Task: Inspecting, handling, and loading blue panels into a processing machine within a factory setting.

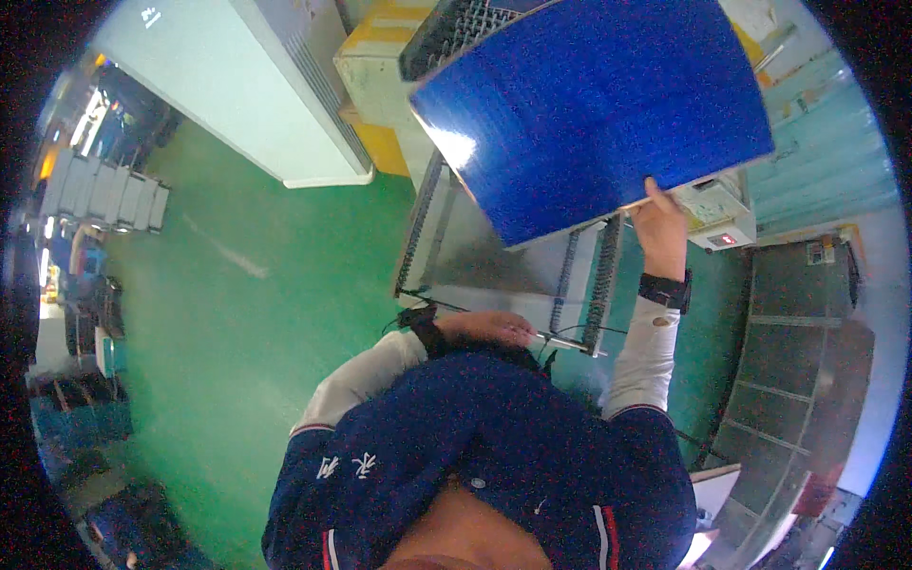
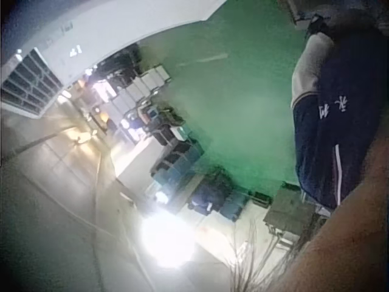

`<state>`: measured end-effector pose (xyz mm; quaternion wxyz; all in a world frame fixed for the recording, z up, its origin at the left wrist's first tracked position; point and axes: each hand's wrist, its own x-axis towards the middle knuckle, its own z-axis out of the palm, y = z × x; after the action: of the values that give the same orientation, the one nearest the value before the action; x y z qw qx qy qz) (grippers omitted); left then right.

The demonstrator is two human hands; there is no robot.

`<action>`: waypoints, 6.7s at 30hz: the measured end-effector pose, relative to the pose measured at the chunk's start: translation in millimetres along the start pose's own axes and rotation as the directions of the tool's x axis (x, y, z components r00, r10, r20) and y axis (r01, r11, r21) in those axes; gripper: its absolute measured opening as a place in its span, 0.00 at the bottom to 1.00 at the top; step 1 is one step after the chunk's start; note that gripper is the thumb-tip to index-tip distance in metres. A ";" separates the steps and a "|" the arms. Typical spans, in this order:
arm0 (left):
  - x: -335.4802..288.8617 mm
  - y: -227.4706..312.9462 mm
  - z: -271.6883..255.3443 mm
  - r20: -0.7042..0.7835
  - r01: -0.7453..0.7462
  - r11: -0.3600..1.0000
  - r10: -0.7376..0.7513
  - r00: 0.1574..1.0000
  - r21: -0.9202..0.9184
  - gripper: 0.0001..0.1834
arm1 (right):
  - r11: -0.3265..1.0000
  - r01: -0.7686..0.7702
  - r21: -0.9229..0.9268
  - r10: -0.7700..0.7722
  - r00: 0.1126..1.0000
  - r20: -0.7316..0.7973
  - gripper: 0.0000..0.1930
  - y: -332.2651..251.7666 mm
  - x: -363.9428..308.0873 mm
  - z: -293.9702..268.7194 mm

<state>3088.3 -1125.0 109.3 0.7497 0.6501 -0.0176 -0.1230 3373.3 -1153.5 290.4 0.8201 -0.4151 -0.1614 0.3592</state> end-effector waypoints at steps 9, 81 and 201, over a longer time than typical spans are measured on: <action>-66.5 -2.2 -18.3 -0.428 0.074 0.851 -0.335 0.839 -0.520 0.23 | 0.966 -0.231 0.116 0.234 0.972 -0.021 0.06 67.2 134.8 -56.6; -76.7 -39.9 -1.7 -0.561 -0.072 0.678 -0.538 0.629 -0.731 0.24 | -0.137 0.633 -0.762 -0.263 0.718 0.644 0.13 49.3 93.6 -22.5; -163.5 -155.1 54.4 -0.765 0.162 0.758 -0.643 0.023 -0.632 0.20 | 0.871 -0.470 0.141 0.470 0.882 0.038 0.09 123.4 115.3 -34.9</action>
<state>2894.6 -1163.2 -12.3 0.6154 0.3893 0.6771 0.1060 3416.3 -1040.8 167.1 0.7363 -0.3803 -0.0299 0.5588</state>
